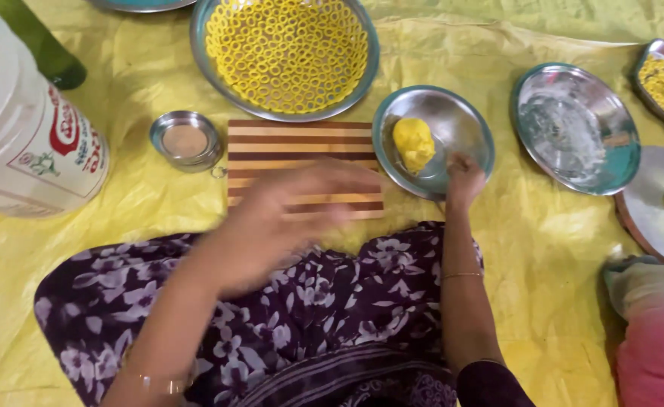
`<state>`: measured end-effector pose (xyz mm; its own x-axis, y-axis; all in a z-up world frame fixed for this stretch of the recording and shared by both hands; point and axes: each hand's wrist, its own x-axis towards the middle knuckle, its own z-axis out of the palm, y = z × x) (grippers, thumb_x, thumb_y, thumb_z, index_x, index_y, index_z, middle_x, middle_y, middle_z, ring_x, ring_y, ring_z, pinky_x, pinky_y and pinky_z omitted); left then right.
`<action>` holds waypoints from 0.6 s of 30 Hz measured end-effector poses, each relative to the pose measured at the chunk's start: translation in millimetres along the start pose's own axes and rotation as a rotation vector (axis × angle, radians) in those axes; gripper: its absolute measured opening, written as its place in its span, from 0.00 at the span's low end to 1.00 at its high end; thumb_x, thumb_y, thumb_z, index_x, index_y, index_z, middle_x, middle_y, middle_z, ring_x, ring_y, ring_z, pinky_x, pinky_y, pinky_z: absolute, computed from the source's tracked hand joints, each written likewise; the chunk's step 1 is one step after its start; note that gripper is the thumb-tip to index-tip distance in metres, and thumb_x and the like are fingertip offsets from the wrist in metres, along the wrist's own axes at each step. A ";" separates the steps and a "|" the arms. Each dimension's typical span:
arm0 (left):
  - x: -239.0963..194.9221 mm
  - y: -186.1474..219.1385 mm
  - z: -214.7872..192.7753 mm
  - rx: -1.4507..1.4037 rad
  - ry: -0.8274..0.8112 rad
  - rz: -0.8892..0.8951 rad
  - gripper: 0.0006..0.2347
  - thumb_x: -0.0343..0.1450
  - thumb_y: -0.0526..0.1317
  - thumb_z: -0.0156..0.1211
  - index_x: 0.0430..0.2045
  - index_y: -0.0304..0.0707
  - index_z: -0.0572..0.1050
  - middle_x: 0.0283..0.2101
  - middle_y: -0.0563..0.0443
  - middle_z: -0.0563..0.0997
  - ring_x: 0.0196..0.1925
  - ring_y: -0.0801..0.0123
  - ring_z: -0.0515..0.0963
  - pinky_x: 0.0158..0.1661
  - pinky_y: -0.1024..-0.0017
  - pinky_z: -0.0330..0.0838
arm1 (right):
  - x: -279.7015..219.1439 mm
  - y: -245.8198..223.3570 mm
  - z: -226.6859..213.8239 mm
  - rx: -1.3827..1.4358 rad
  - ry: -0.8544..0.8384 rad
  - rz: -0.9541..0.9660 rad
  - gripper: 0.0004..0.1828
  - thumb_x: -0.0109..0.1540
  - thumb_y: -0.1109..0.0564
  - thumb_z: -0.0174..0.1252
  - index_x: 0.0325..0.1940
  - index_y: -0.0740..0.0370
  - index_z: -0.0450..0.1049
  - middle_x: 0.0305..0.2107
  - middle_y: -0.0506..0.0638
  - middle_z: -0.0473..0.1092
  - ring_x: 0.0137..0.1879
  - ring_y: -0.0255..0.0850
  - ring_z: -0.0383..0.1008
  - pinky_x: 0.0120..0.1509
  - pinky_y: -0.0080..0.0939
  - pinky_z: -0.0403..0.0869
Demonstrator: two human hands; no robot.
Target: The person sits on a yellow tarp and repeatedly takes small pieces of yellow dough, rolls them into thin ropes on a wooden board, and joins the ends to form rings. The finished rings are placed into a large metal tray. A second person is visible kneading dough in a separate bowl to the right.
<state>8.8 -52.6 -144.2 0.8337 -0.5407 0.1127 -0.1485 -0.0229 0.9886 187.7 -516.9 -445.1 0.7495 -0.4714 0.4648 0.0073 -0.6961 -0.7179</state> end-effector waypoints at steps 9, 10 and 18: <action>-4.6 -301.6 -73.5 -0.860 0.933 -0.201 0.16 0.73 0.37 0.58 0.57 0.37 0.71 0.54 0.50 0.79 0.53 0.68 0.77 0.54 0.68 0.73 | -7.6 -35.4 26.0 -0.175 -0.143 -0.150 0.23 0.51 0.63 0.69 0.52 0.60 0.81 0.46 0.56 0.78 0.47 0.50 0.80 0.54 0.48 0.75; -7.6 -321.0 -78.6 -0.837 0.977 -0.208 0.15 0.74 0.37 0.57 0.56 0.37 0.72 0.54 0.51 0.79 0.52 0.69 0.78 0.53 0.69 0.73 | -8.5 -44.8 28.3 -0.228 -0.131 -0.243 0.24 0.51 0.63 0.69 0.52 0.60 0.81 0.47 0.56 0.78 0.48 0.52 0.79 0.55 0.50 0.75; -8.1 -347.2 -80.1 -0.801 1.026 -0.212 0.10 0.76 0.35 0.52 0.51 0.38 0.73 0.51 0.53 0.81 0.50 0.72 0.80 0.51 0.73 0.75 | -9.6 -71.0 43.6 -0.550 -0.137 -0.141 0.14 0.58 0.64 0.65 0.48 0.56 0.83 0.47 0.52 0.78 0.50 0.53 0.77 0.54 0.53 0.76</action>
<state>96.1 27.1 -480.4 0.8763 0.2992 -0.3775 0.0922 0.6650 0.7411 208.9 -439.3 -421.2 0.8452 -0.3047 0.4391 -0.2037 -0.9432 -0.2625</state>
